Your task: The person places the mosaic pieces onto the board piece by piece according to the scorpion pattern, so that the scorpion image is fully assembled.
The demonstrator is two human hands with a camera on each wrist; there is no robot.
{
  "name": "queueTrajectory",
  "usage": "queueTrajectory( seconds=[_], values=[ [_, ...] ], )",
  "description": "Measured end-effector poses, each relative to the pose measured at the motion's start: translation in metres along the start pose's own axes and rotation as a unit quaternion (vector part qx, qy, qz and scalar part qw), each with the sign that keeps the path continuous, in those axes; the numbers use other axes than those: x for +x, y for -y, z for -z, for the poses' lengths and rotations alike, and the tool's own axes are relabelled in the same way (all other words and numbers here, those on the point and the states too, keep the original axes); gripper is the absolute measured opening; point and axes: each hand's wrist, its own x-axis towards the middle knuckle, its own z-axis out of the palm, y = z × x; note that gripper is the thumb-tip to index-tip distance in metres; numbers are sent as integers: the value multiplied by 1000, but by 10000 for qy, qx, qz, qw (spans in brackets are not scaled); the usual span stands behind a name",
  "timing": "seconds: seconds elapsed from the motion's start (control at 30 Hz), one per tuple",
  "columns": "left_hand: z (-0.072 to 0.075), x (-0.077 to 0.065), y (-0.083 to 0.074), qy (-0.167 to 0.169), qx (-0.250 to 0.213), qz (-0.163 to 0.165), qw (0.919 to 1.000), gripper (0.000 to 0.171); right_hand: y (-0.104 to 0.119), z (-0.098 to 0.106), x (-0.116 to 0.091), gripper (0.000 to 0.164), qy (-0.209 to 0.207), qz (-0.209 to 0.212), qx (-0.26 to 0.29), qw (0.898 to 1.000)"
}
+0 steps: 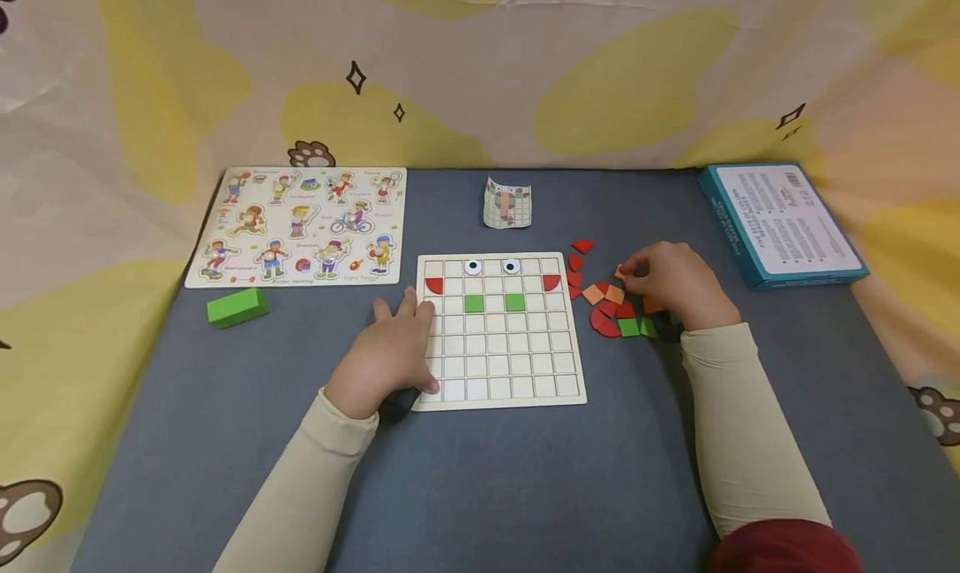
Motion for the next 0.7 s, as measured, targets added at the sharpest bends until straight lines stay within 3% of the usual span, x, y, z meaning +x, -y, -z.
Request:
queueTrajectory(
  seconds=[0.17, 0.3, 0.5, 0.7],
  values=[
    [0, -2, 2, -30, -27, -37, 10000, 113, 13, -1, -2, 24, -288, 241, 185, 9991],
    [-1, -2, 5, -59, -9, -59, 10000, 113, 39, -10, -5, 21, -352, 790, 247, 9959],
    [-1, -2, 4, -69, -26, -82, 9999, 111, 86, -38, -9, 17, -542, 1956, 18, 9792],
    [-2, 1, 4, -51, 12, -102, 9999, 109, 124, -60, -9, 15, -308, 2357, -154, 9712]
  ],
)
